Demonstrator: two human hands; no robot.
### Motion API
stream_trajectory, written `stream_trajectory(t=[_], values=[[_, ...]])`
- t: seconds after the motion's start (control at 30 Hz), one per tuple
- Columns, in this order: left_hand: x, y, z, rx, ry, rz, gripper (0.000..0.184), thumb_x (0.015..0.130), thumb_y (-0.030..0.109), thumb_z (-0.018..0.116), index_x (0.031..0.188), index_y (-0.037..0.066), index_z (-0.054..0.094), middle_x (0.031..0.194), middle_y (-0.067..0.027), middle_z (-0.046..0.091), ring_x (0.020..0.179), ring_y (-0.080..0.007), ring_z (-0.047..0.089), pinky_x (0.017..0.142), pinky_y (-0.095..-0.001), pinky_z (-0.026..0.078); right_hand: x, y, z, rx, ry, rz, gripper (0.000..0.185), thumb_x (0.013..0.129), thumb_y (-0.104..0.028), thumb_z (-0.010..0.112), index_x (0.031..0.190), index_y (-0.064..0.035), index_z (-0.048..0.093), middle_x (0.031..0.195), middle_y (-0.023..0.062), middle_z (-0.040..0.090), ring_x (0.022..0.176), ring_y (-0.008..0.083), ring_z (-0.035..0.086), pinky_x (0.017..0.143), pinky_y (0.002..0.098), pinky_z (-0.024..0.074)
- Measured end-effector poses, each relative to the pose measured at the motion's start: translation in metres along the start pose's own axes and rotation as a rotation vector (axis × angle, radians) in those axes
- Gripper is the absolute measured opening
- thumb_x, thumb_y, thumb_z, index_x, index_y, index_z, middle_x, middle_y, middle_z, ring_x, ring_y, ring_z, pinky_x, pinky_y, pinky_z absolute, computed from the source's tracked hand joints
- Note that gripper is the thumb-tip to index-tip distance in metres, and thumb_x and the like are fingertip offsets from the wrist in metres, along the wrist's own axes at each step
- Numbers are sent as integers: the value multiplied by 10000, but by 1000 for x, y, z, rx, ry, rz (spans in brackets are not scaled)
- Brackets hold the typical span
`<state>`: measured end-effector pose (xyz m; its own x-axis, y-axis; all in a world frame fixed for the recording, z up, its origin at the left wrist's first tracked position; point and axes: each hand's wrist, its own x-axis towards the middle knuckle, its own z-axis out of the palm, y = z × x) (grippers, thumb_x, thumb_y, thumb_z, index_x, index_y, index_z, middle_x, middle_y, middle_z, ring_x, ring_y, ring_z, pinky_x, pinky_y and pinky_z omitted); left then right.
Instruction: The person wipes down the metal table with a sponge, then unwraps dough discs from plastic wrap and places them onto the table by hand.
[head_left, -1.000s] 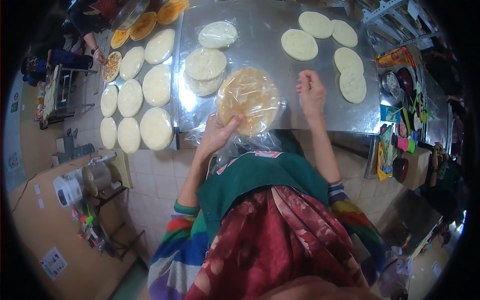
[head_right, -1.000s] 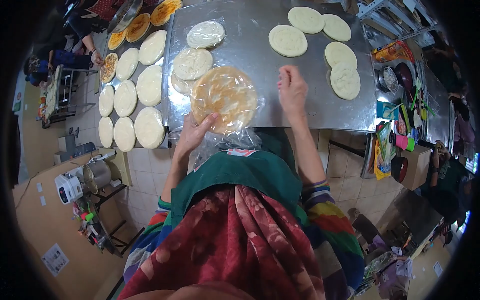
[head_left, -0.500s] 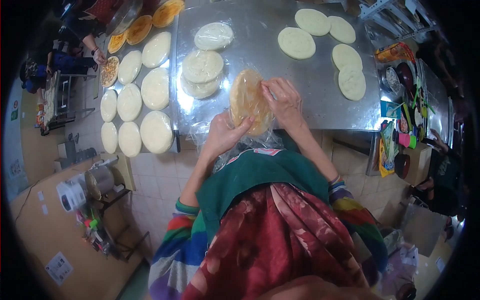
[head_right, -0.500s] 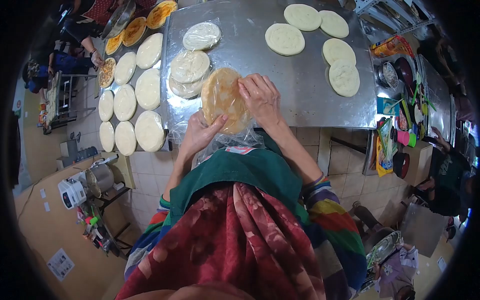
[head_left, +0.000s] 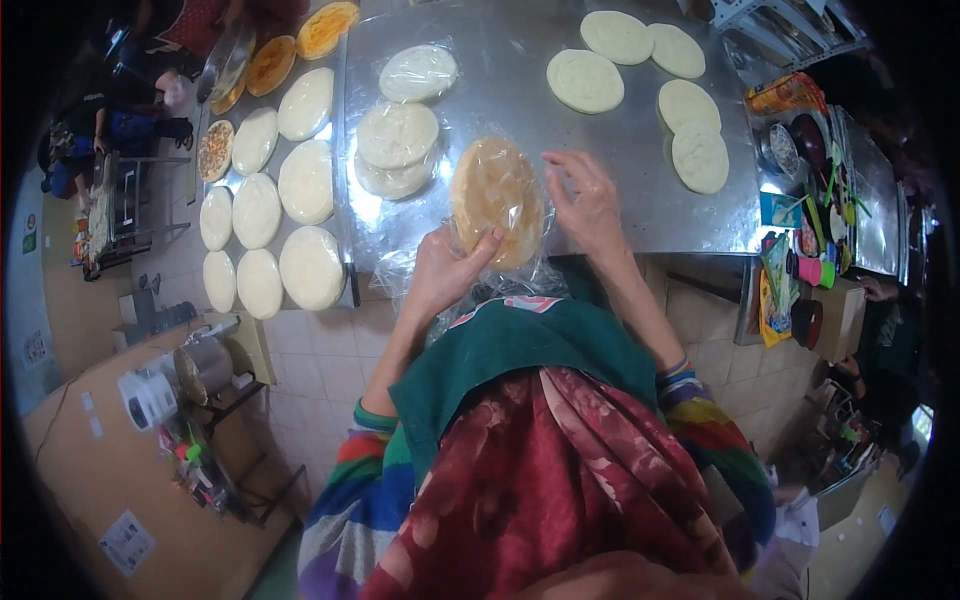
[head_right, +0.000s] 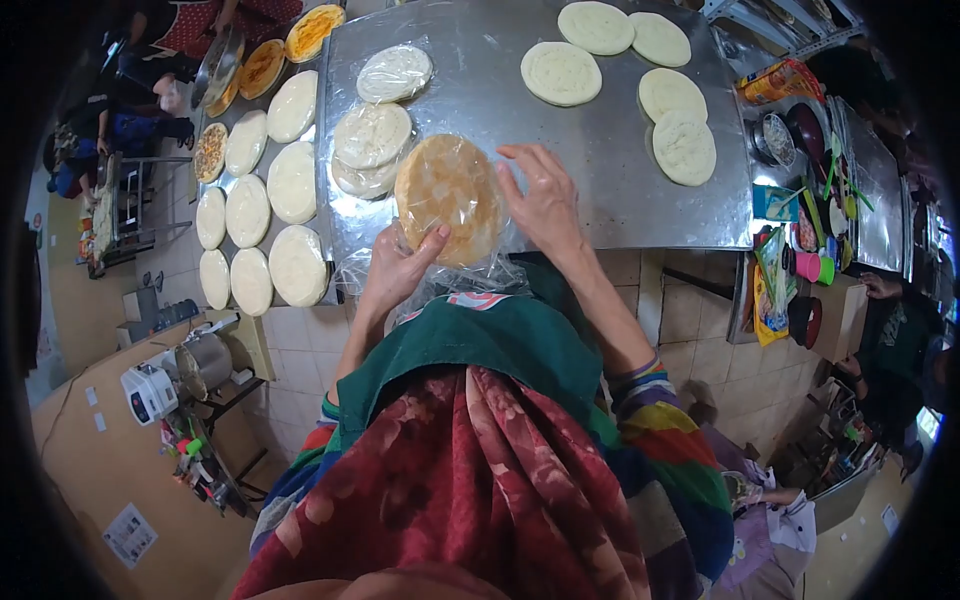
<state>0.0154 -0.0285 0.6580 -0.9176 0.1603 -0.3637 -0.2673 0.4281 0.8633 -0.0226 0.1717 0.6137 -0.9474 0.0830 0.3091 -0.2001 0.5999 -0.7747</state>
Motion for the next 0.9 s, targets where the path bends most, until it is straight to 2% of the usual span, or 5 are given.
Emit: stream_trajectory(t=[0.27, 0.37, 0.57, 0.8, 0.9], values=[[0, 9, 11, 80, -14, 50, 371, 854, 305, 654, 961, -50, 641, 803, -120, 672, 733, -149, 619, 667, -304, 494, -16, 6, 9, -107, -58, -122, 145, 779, -125, 667, 914, -75, 652, 862, 40, 612, 799, 240, 575, 701, 343, 483], [3, -2, 16, 159, -4, 61, 467, 816, 396, 648, 978, -41, 643, 772, -205, 665, 709, -294, 667, 667, -379, 506, -14, 8, 10, -117, -70, -133, 95, 775, -105, 659, 858, -68, 633, 844, 45, 605, 785, 248, 574, 684, 348, 484], [1, -8, 20, 224, 22, 43, 467, 814, 387, 644, 939, -63, 641, 730, -223, 649, 651, -307, 648, 621, -388, 490, -10, 17, 9, -148, -14, -148, 71, 769, -81, 645, 818, -59, 598, 825, 71, 592, 778, 268, 576, 685, 364, 481], [-7, 4, 20, 22, -64, 7, 354, 858, 291, 625, 976, -42, 638, 770, -94, 659, 703, -133, 583, 652, -307, 476, 11, 77, -10, -257, 157, -101, 45, 793, -73, 618, 828, -50, 603, 838, 113, 600, 766, 286, 588, 659, 378, 482], [-9, -3, 17, -70, -51, 40, 359, 853, 292, 625, 992, -39, 637, 761, -76, 652, 694, -116, 567, 645, -299, 469, 18, 96, -31, -209, 192, 162, 85, 832, -82, 594, 905, -58, 631, 871, 113, 621, 760, 240, 614, 673, 337, 494]])
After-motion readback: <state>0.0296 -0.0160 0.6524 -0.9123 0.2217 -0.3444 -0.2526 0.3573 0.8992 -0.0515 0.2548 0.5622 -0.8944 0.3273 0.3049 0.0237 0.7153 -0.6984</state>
